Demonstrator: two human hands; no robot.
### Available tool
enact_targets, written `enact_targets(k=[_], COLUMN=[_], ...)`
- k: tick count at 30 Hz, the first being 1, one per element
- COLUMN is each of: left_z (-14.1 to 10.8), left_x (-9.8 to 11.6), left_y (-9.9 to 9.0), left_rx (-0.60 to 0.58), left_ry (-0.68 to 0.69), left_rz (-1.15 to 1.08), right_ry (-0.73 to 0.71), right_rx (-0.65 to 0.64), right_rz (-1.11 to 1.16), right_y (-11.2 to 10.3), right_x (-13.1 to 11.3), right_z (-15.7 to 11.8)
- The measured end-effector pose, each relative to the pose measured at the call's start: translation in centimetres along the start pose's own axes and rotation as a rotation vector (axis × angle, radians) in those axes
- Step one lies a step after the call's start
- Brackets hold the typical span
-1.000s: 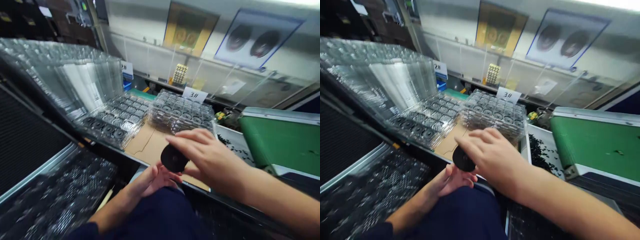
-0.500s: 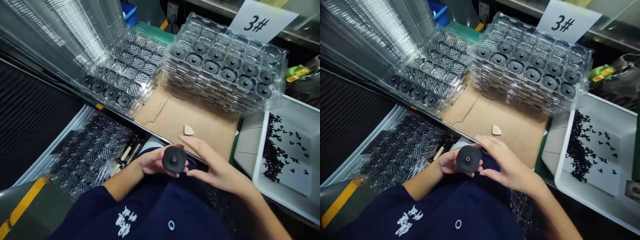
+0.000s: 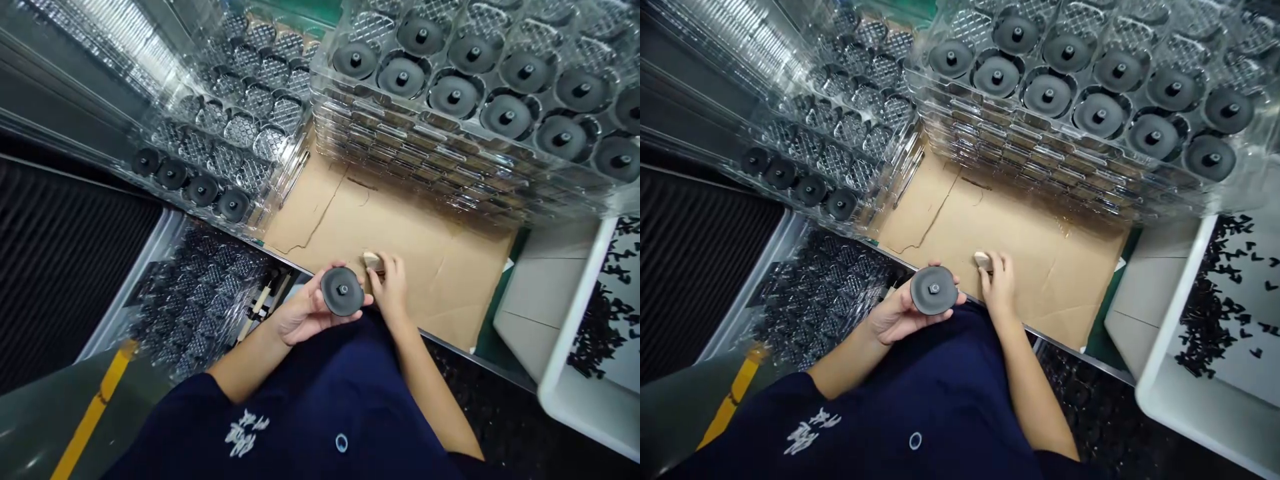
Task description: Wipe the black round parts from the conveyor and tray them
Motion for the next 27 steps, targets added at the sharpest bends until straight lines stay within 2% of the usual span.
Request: enact_targets(k=[2,4,7,10,12,14,17,19,21,23,25,27], left_z=[0.2,0.4,0.3,0.3,0.3,0.2,-0.1,-0.4,-0.7,-1.1,-1.4,-1.7], left_x=[0.3,0.6,0.9,1.0,0.8,0.3,-0.6,-0.7,-0.7,-0.5,-0.1,0.1], left_y=[-0.2,-0.3,0.1,0.6,0.8,0.9,0.9,1.0,1.3,1.7,2.1,3.0], left_rx=[0.040,0.066,0.073,0.080,0.106,0.126,0.132,0.117,0.087,0.072,0.066,0.041], left_ry=[0.032,0.061,0.085,0.118,0.138,0.126,0.090,0.112,0.136,0.140,0.143,0.148], left_rz=[0.001,0.005,0.033,0.088,0.125,0.159,0.196,0.215,0.227,0.218,0.197,0.180], right_ry=[-0.056,-0.099,-0.106,-0.084,-0.195,-0.378,-0.448,-0.454,-0.434,-0.317,-0.145,-0.006], right_rx=[-0.088,-0.165,-0.201,-0.028,0.107,0.097,0.005,0.028,0.113,0.127,0.077,0.106], right_rz=[0.023,0.050,0.108,0.212,0.253,0.252,0.214,0.223,0.296,0.393,0.490,0.546], right_y=[0.8,0.4,-2.8,-8.4,-11.4,-12.2,-11.3,-11.1,-11.3,-11.2,-11.0,-11.7], right_x=[-0.6,-1.0,-2.5,-6.1,-9.9,-13.6,-15.8,-15.7,-14.6,-12.1,-9.0,-6.5], right_z=[-0.5,-0.9,-1.1,-2.2,-3.9,-5.7,-6.7,-7.0,-7.5,-8.0,-8.3,-8.8])
Point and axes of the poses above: each hand's wrist, its own z-axis towards the middle knuckle, its own y-axis out of the palm, x = y × z, the point moved 7 cm from there along z, towards the middle knuckle, and after that the axes turned 11 degrees about y, right-handed, at the moved point
